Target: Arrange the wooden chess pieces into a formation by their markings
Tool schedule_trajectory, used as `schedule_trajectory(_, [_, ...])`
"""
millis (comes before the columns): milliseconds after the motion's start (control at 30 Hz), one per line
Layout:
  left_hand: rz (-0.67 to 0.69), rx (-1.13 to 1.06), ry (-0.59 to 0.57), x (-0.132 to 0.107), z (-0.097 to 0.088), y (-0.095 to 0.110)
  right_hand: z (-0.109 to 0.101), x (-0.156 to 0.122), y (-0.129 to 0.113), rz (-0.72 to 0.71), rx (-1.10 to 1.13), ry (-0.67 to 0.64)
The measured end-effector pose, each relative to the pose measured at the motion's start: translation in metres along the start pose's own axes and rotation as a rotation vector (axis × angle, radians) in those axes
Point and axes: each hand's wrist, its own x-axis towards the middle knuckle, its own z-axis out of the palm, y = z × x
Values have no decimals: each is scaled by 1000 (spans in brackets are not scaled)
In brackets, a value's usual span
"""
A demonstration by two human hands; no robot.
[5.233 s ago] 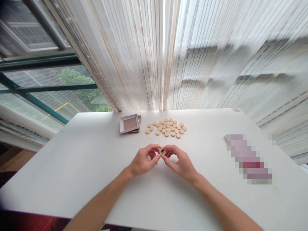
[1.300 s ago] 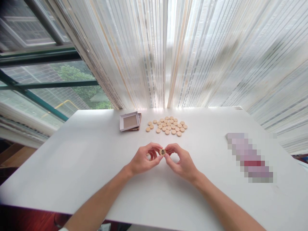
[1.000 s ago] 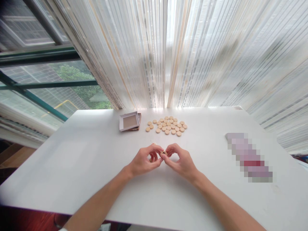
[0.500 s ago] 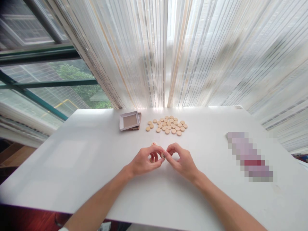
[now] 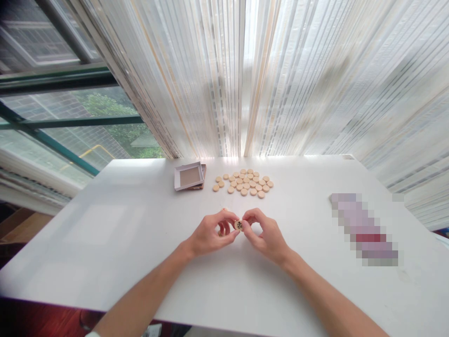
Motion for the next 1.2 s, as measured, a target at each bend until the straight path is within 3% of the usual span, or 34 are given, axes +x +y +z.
schedule_trajectory(767, [-22,-34,2,0,0,2,0,1,-2,-44,3,-12])
schedule_trajectory(1200, [-15,-9,-14,-1,3,-2,1,-2,0,15,-40,-6])
